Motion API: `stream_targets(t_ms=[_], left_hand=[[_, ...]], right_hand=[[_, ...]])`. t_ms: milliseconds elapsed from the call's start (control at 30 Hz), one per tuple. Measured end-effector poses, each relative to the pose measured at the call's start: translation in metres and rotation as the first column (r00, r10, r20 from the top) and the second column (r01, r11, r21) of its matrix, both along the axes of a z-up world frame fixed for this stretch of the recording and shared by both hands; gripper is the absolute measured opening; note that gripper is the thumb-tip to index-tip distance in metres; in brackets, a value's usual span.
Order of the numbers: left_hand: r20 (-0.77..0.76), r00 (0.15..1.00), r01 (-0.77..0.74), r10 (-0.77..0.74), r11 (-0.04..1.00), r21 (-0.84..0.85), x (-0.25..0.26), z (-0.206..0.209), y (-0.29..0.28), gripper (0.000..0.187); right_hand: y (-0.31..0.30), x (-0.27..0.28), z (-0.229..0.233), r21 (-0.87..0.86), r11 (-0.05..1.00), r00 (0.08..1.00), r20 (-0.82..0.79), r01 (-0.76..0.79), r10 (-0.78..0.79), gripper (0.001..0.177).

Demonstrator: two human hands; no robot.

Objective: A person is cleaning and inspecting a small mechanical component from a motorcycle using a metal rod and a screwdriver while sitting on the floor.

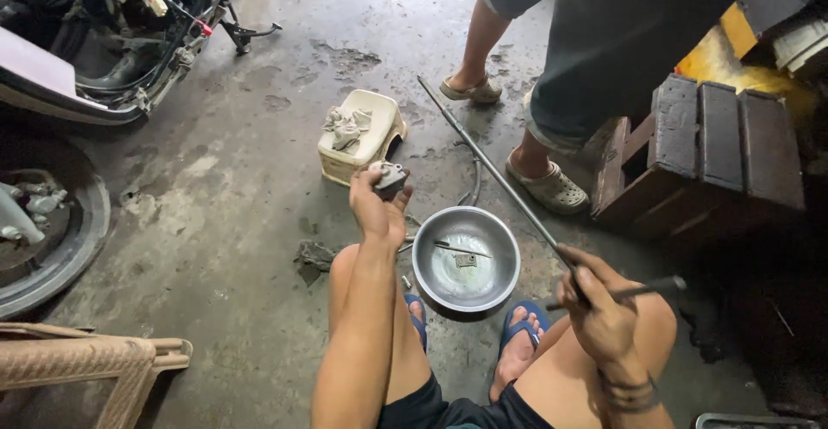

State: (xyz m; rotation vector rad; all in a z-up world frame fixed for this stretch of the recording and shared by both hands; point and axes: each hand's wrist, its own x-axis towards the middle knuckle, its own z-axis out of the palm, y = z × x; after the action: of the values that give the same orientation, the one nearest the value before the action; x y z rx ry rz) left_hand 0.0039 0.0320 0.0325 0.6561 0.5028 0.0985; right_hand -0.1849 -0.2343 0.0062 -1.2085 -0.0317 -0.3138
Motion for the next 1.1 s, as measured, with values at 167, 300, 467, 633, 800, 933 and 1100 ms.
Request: stream_targets(t_ms=[167,300,467,633,800,933,1100], left_hand=[[0.018,1.0,0.008,-0.009,0.997,0.073,-0.012,0.006,0.001,0.02],[0.167,0.985,-0.059,0.049,0.997,0.054,-0.011,-0.003,0.004,0.023],[0.212,0.974,0.083,-0.081,0.997,0.003,-0.016,-0.005,0.007,0.028],[0.07,0.995,0.065,-0.067,0.998,0.024,-0.018,0.007,0.002,0.034],[-0.018,0.996,-0.081,0.084,0.99,0.115,-0.002,-0.009,0.008,0.012],[0.022,0.997,-0.081,0.079,0.992,0.096,-0.006,0.003,0.014,0.015],[0.069,0.998,-0.023,0.012,0.987,0.159,-0.01,0.008,0.014,0.021]], right_hand=[[-0.013,-0.058,-0.007,0.125,0.992,0.996,-0.087,0.001,0.01,0.027],[-0.014,-0.081,0.003,0.098,0.989,0.994,0.021,0.106,-0.109,0.041],[-0.039,-0.1,-0.029,0.089,0.985,0.981,-0.138,0.146,-0.133,0.04],[-0.028,-0.096,-0.02,-0.033,0.993,0.985,-0.126,0.117,-0.12,0.039],[-0.03,-0.103,-0.024,-0.073,0.99,0.967,-0.219,0.12,-0.133,0.036],[-0.028,-0.104,-0.024,-0.131,0.974,0.945,-0.251,0.184,-0.212,0.035],[-0.03,-0.106,-0.035,-0.25,0.953,0.924,-0.295,0.171,-0.243,0.033]])
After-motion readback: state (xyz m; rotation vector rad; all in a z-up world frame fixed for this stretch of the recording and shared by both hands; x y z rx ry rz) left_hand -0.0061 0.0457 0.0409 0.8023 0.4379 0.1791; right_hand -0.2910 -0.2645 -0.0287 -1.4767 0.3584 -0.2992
